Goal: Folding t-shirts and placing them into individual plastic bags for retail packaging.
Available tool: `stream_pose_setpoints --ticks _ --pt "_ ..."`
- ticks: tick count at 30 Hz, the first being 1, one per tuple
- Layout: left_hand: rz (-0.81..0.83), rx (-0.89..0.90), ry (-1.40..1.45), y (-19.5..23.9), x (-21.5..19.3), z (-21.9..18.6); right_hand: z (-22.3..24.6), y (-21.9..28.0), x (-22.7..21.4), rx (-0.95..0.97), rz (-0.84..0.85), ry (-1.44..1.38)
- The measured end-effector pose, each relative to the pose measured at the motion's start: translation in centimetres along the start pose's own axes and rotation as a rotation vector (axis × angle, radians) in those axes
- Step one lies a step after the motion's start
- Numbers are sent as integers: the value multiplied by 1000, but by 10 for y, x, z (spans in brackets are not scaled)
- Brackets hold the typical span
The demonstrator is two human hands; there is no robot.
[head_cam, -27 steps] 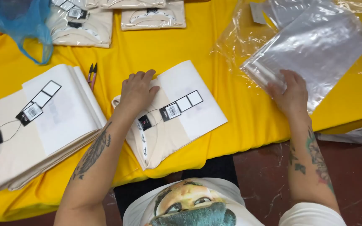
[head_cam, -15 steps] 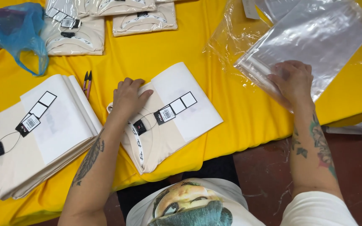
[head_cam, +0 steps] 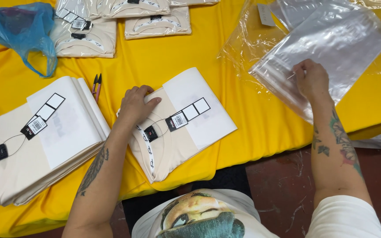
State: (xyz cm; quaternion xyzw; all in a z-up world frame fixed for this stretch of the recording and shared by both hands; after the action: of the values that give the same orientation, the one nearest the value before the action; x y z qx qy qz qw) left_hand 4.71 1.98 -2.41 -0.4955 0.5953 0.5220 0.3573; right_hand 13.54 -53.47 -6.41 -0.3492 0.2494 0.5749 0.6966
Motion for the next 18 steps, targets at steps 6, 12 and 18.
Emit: stream_pose_setpoints --ticks 6,12,18 --pt "-32 14 -11 -7 5 3 -3 -12 -37 -129 -368 -416" --pt "-68 18 -10 -7 9 5 32 -7 -80 -100 -373 -284" --pt "-17 17 6 -4 1 2 23 -9 -49 -271 -127 136"
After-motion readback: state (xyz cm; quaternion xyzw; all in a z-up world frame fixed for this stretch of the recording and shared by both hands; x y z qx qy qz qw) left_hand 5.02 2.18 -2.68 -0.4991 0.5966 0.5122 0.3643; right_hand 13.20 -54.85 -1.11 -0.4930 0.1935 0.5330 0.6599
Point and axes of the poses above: each hand's wrist, its own y-axis away from the middle knuckle, its own x-axis out of the palm, z = x × y, the point moved 5 cm from there along -y, towards the middle knuckle, and after that the axes turned 15 degrees about -y, right-handed, at the moved point
